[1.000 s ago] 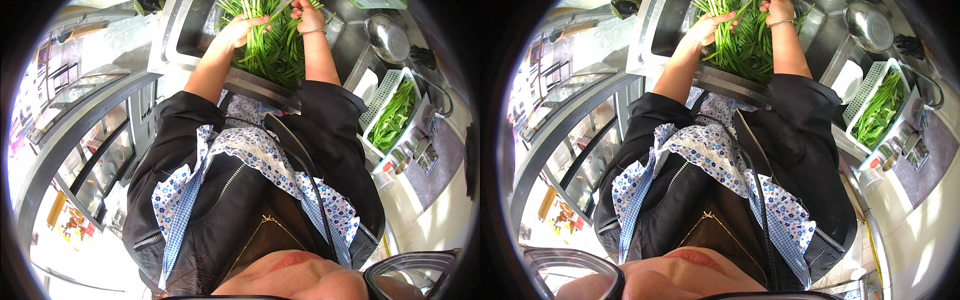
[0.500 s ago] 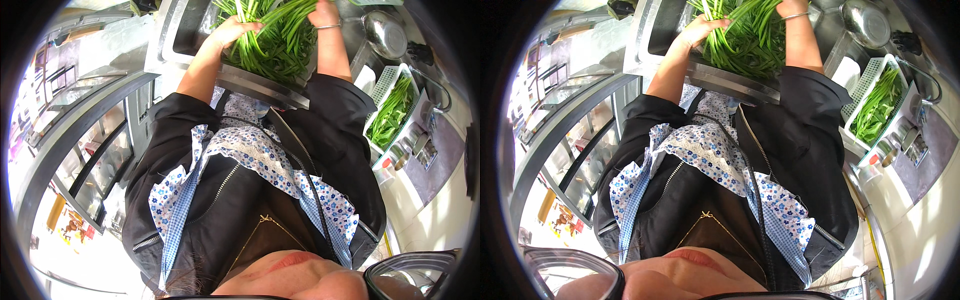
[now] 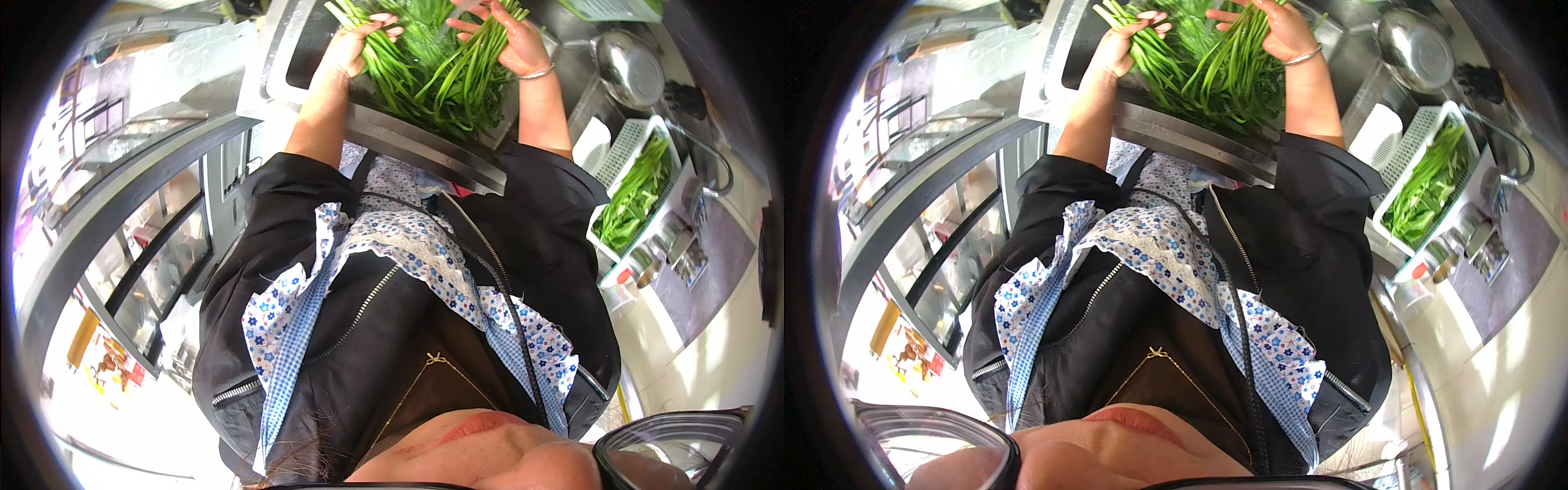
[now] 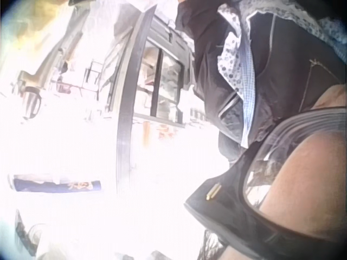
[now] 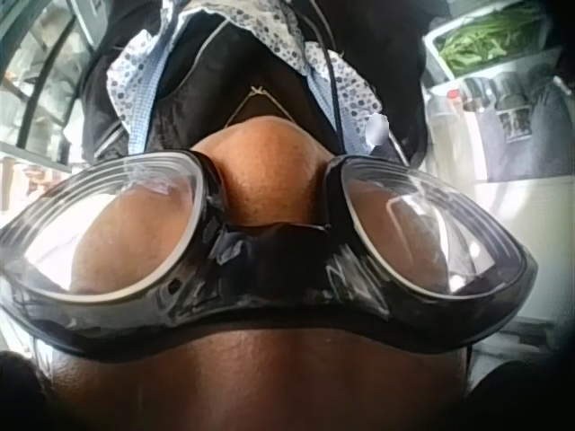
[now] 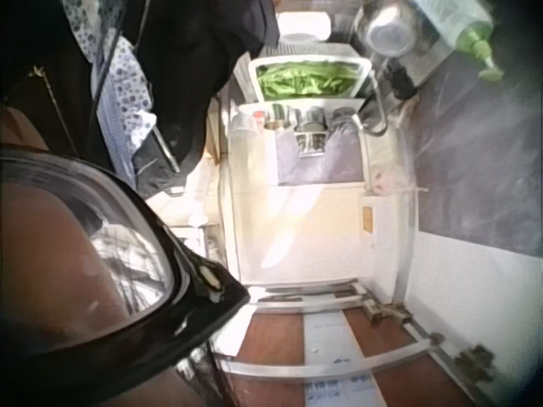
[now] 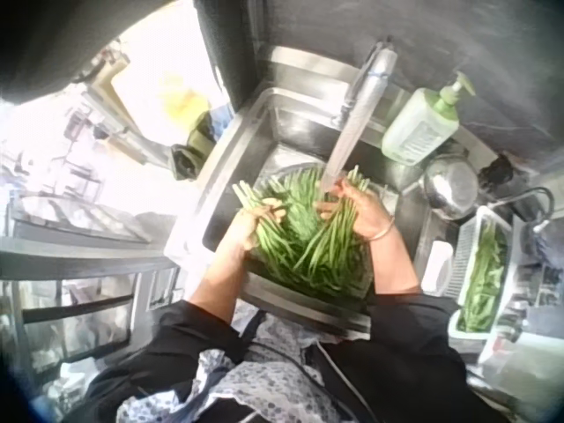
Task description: The person retrieves a bag of green vegetables from a refrigerator, places them in a sink, and washes them under running water. The person repeatedly rinses and sorts the vegetables by hand, then transfers them to a white basket beside the sink.
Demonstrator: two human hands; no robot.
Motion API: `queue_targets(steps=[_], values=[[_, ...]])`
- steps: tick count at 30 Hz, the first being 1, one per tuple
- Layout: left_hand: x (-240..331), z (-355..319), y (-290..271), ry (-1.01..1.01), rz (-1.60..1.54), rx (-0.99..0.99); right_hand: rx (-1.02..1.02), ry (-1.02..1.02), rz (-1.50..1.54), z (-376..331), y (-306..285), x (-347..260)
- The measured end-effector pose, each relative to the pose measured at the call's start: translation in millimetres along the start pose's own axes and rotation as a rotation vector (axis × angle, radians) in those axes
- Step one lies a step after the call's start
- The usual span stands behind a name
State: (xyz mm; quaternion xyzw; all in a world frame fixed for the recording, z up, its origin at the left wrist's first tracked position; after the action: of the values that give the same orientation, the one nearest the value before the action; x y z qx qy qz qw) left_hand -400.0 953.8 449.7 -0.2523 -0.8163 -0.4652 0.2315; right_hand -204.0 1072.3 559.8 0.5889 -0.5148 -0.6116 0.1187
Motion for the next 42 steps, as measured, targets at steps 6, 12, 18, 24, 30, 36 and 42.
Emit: queue_targets(steps=[6, 12, 18, 24, 30, 36, 42], values=[[9.5, -15.1, 42.9, -0.022, -0.115, -0.222, -0.098, -0.073, 0.029, 11.8, 19.5, 13.4], [-17.9, -9.8, 85.0, -0.251, 0.092, -0.356, 0.312, -0.022, -0.451, 7.3, 6.9, 15.6], [-21.0, -12.2, 87.7, -0.272, 0.032, -0.428, 0.393, 0.009, -0.601, 10.7, 0.8, 19.1], [-19.5, 2.7, 86.1, -0.133, 0.170, -0.229, 0.456, -0.075, -0.540, 12.3, -10.6, 14.2], [-17.6, 8.5, 91.1, -0.091, 0.064, -0.050, 0.499, -0.263, -0.594, 21.1, -19.2, 10.3], [-6.4, -2.2, 109.1, -0.157, -0.253, -0.140, 0.608, -0.333, -0.411, 21.7, -48.4, 19.6], [-13.8, -1.2, 121.3, 0.000, 0.666, -0.221, 0.704, -0.560, -0.500, 14.7, -65.2, -7.5]])
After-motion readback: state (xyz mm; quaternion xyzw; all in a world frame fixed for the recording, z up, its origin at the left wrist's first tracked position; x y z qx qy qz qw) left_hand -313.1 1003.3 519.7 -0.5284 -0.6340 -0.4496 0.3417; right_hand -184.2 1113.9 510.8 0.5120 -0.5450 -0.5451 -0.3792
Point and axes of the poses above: each hand's wrist, its own z-axis towards the middle knuckle, its own y-axis out of the palm, x = y × z, the point moved 6 cm from there along z, towards the middle knuckle, and after that the axes turned 1 degree about -y, right-handed, at the moved point
